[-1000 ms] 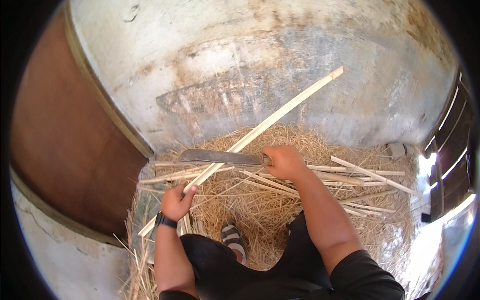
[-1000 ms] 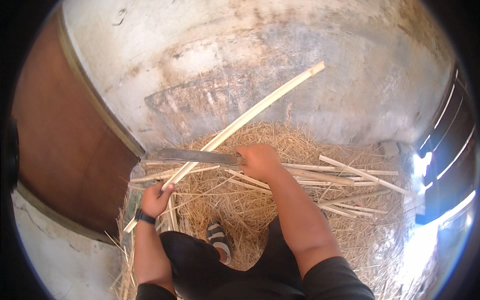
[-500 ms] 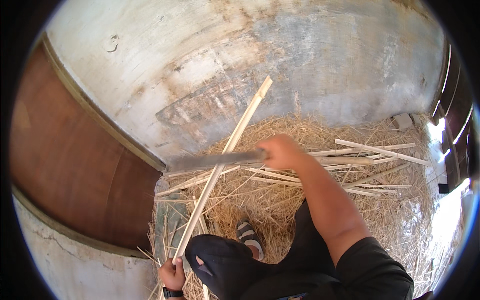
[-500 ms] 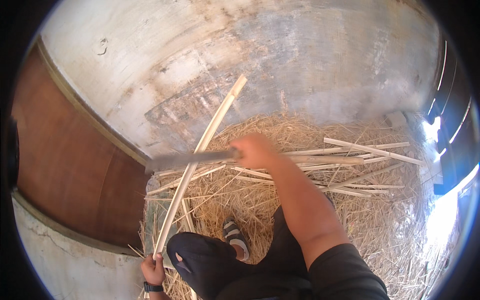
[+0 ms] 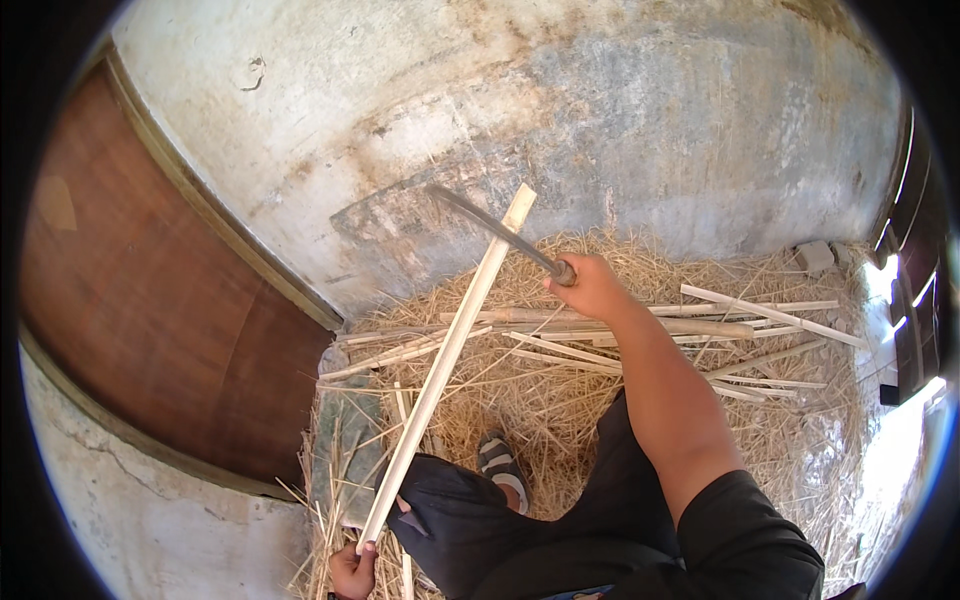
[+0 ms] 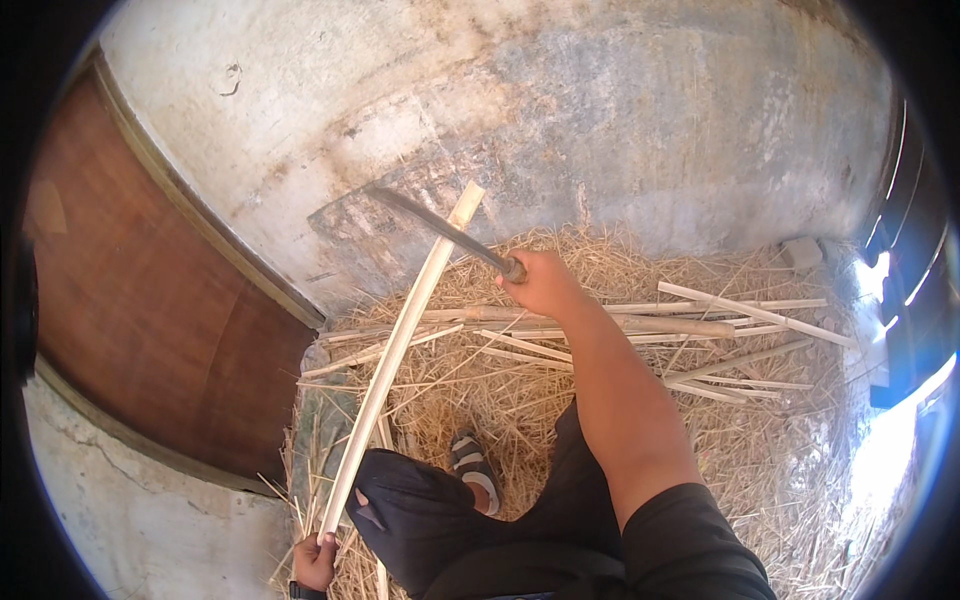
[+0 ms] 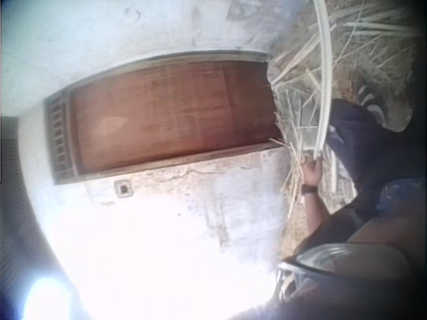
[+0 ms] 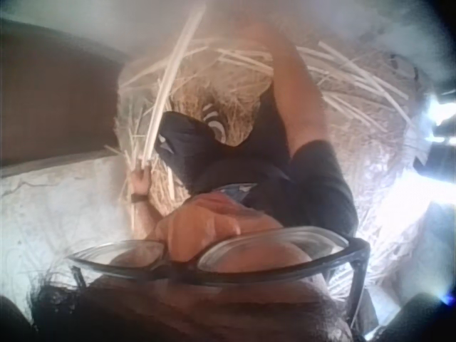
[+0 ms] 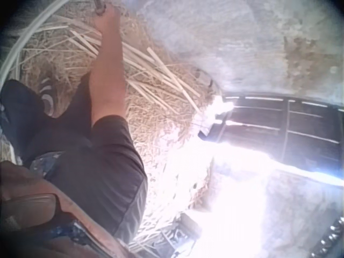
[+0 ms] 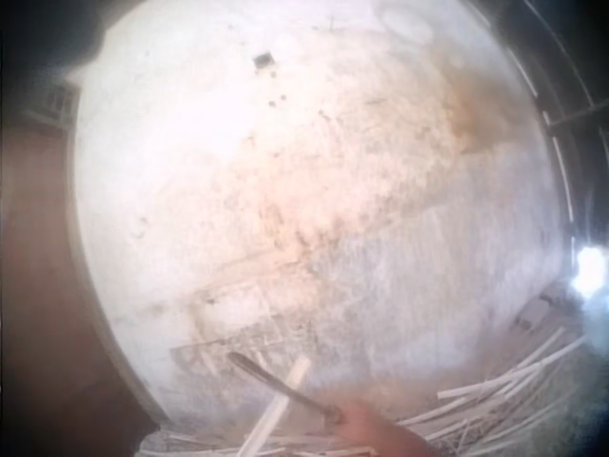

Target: The person sits on a bed of straw and uses a large knife to split long bamboo strips into thinner pieces. They hold the bamboo with one hand and repeatedly strike it with the knife to separate the fibers, discarding the finished pieces onto the pile.

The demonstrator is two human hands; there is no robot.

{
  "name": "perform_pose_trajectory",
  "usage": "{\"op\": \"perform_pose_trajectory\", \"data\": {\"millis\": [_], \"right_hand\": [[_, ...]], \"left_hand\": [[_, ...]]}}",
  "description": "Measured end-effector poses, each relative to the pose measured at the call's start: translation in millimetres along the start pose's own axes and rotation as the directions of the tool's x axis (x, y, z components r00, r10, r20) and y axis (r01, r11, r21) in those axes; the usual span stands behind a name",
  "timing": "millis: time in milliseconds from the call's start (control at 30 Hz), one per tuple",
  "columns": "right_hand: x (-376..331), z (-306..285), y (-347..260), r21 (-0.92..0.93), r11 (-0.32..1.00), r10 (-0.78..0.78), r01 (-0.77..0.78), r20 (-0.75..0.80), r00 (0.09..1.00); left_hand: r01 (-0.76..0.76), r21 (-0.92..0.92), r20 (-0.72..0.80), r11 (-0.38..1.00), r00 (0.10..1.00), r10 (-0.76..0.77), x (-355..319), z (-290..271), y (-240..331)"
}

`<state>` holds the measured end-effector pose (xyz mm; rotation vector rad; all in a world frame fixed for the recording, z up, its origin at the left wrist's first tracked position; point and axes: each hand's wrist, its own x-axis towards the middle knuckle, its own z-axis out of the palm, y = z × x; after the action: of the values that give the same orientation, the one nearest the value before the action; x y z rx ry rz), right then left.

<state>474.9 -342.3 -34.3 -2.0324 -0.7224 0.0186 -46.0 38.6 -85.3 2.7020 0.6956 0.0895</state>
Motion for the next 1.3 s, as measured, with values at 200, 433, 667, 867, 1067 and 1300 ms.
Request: {"op": "perform_pose_trajectory", "data": {"millis": [200,433,667,867,1067,1300], "right_hand": [[4,25,-4,-0.178,0.915,-0.355,0.361,0.069,0.932],[9,-6,18,-0.063,0.981,0.174,-0.184,-0.138,0.975],[1,22,-12,-0.445,0.816,-0.370,0.369,0.089,0.925],[9,-2,18,-0.140,0.978,0.125,-0.157,-0.216,0.968],[-5,51,-19,-0.149,0.919,-0.349,0.365,0.120,0.929],[4,31,-7,-0.093,0.982,-0.158,0.162,0.052,0.986]], "left_hand": [[0.023,-0.308,-0.029,0.951,0.999,-0.034,1,26,-38],[0.174,-0.460,0.041,0.870,0.984,-0.175,-4,1,2],[0.152,-0.497,0.000,0.854,0.985,-0.175,10,0,21],[0.136,-0.332,-0.056,0.933,0.985,-0.163,8,-31,60],[0.078,-0.334,-0.028,0.939,0.995,-0.093,44,-32,128],[-0.108,-0.370,-0.111,0.923,0.991,0.071,78,-37,181]]}}
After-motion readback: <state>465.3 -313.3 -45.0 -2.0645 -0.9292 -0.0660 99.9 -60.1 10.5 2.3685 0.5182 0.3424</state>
